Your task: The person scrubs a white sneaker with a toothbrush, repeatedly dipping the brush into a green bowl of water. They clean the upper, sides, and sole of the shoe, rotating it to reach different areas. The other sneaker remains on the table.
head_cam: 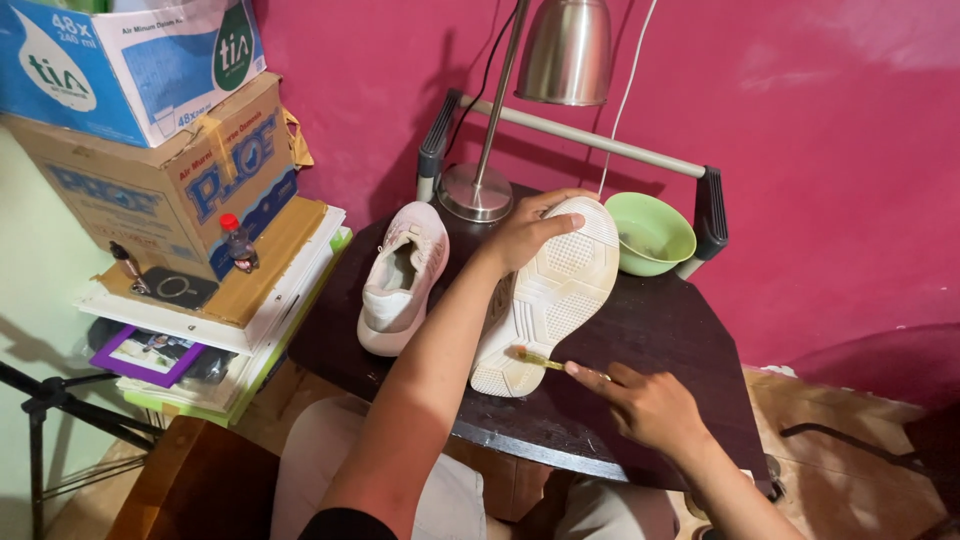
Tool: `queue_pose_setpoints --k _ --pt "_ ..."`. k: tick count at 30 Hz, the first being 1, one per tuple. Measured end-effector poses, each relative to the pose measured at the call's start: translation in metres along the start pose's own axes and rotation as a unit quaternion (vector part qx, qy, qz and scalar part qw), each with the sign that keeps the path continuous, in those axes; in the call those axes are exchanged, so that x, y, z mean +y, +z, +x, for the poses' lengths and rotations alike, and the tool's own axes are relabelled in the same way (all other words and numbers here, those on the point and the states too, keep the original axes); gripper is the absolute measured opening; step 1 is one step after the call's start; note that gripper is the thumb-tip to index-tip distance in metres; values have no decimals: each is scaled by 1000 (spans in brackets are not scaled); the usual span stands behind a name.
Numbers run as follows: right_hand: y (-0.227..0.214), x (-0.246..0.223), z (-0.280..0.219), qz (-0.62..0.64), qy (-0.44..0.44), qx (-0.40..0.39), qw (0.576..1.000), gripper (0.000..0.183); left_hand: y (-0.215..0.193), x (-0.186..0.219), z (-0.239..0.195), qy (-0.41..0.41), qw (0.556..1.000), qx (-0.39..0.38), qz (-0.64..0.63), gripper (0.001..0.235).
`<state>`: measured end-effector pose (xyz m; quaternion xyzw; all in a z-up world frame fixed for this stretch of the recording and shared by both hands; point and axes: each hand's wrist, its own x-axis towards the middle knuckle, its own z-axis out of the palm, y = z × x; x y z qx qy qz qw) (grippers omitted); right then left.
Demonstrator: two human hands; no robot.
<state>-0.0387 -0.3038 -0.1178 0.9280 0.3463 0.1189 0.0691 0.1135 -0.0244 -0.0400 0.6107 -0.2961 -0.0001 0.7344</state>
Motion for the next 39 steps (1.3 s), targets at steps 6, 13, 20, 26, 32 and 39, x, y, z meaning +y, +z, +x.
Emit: queue_pose_setpoints --k 6,13,20,26,32,39 --pt "12 32 -15 3 32 14 999 72 -11 9 -6 8 1000 2 19 44" --pt "14 43 -40 11 25 26 999 70 -16 5 -5 -6 1000 10 -10 44" --pt "10 23 -9 -18 13 60 998 74 -13 8 -7 -16 1000 -5 -14 44" --pt "23 40 -18 -61 95 63 992 81 -32 3 -14 25 999 23 -36 41" --pt "22 12 -15 -3 19 141 990 78 -19 6 -13 27 999 13 -43 39" --pt "41 30 -24 12 119 151 981 83 -9 14 -12 19 1000 1 -21 40"
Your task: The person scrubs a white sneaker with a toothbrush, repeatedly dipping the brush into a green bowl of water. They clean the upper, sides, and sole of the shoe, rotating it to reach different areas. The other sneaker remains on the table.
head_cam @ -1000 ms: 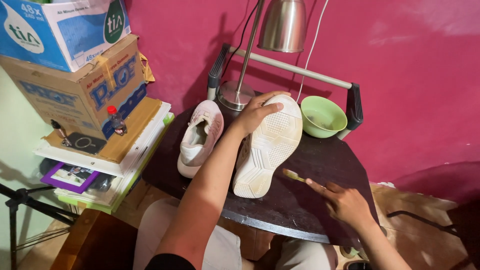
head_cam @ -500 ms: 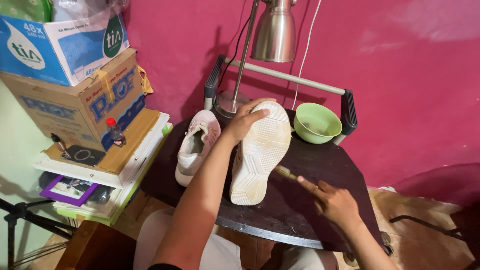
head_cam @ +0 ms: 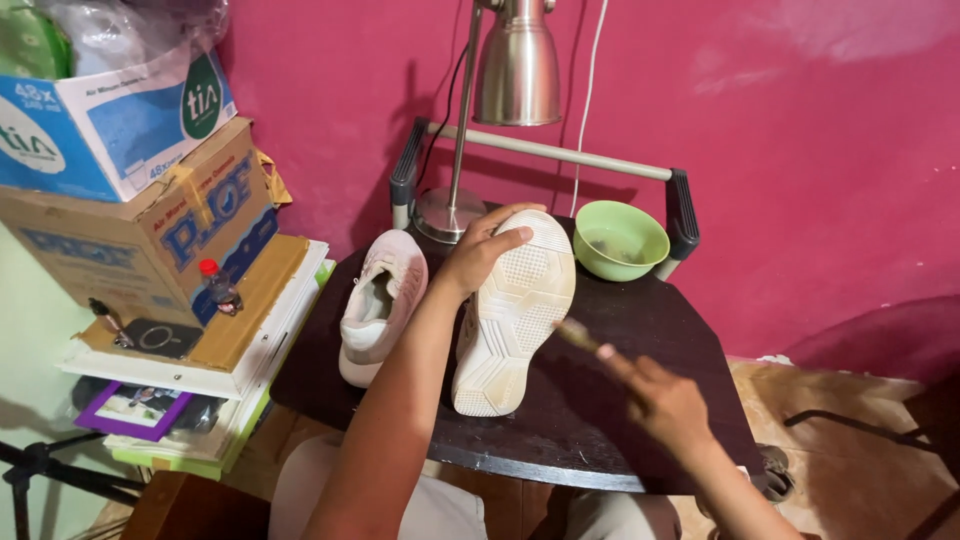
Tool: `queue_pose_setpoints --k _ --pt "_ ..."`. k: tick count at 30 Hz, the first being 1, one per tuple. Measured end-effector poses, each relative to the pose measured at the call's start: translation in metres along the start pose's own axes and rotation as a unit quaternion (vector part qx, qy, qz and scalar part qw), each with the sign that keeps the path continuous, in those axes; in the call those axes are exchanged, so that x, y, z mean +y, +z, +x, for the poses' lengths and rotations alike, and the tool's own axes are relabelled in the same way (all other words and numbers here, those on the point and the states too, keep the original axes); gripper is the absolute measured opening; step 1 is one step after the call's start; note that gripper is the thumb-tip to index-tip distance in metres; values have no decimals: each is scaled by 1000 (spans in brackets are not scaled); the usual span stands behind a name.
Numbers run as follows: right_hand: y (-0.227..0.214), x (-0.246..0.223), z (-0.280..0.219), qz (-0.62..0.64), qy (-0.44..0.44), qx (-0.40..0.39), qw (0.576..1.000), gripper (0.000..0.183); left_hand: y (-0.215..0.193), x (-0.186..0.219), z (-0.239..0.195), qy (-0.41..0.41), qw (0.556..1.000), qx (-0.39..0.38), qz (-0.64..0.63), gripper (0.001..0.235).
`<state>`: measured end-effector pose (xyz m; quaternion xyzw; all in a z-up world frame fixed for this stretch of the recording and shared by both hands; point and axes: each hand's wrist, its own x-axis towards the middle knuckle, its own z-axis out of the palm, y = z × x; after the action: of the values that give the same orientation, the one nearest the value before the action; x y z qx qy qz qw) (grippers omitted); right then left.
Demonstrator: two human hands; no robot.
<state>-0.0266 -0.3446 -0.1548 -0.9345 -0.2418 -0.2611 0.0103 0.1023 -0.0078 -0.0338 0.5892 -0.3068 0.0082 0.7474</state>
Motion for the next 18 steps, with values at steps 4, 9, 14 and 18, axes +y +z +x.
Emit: queue_pose_setpoints --k 4,9,14,18 --pt "2 13 -6 16 37 56 998 88 6 4 0 -6 1000 -20 -4 39" --pt "9 -22 -3 51 -78 -64 994 81 22 -10 8 -4 998 -60 -8 42" --pt "13 15 -9 3 -79 4 997 91 41 -5 6 12 998 -69 5 42" --pt "22 1 -17 9 -81 17 996 84 48 2 4 4 996 -93 4 41"
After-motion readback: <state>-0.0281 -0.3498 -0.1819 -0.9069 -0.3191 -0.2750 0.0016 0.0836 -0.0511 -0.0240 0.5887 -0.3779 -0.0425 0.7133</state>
